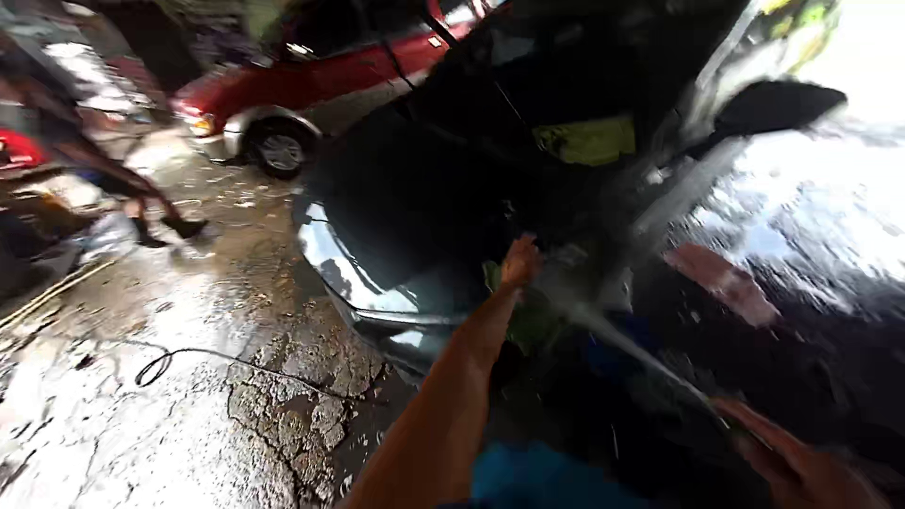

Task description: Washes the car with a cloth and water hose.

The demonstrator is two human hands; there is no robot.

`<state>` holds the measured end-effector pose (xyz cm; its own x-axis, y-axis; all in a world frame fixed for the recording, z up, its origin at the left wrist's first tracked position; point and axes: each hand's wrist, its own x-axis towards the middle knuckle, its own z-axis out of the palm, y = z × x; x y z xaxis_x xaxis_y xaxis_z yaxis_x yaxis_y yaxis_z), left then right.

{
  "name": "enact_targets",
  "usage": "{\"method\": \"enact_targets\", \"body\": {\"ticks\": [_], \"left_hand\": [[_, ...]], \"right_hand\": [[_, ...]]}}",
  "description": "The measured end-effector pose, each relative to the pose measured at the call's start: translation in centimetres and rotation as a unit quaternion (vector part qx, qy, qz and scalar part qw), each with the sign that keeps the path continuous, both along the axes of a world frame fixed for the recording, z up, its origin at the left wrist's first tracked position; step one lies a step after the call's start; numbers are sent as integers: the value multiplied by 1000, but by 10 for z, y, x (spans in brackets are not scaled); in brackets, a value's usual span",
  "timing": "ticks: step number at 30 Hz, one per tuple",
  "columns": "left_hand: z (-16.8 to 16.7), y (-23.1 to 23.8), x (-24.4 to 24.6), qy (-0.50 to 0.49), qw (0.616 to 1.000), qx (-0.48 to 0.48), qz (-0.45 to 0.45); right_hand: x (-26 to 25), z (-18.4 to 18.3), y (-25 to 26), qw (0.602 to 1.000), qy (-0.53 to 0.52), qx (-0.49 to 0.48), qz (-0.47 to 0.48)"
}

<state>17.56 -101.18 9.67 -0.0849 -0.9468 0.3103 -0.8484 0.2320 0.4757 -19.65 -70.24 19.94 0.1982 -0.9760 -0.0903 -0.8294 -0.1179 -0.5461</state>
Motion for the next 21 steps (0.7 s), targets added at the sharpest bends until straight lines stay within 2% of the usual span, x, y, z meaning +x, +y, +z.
{"method": "enact_targets", "body": {"ticks": [1, 4, 7, 11, 14, 16, 17, 20, 21], "left_hand": [[7, 6, -6, -3, 999, 30, 10], [-8, 5, -19, -66, 998, 13, 20], [6, 19, -40, -93, 993, 59, 40], [29, 32, -62, 49, 979, 196, 5], [31, 31, -78, 190, 962, 187, -59], [45, 30, -89, 310, 929, 183, -81], [57, 29, -91, 384, 900, 183, -92], [97, 21, -83, 608, 766, 182, -103], [100, 16, -74, 628, 748, 188, -98]], "right_hand": [[2, -1, 3, 1000, -5, -18, -15], [-8, 7, 16, 995, 20, -37, -89], [-9, 9, 34, 996, 15, 5, -87], [-8, -12, 55, 993, 9, 43, -107], [-20, -11, 63, 988, 3, 31, -150], [-25, -12, 68, 987, 2, 5, -162], [-28, -10, 69, 986, 3, -3, -169], [-38, 2, 71, 981, 3, -27, -193], [-39, 8, 73, 980, 3, -32, -194]]}}
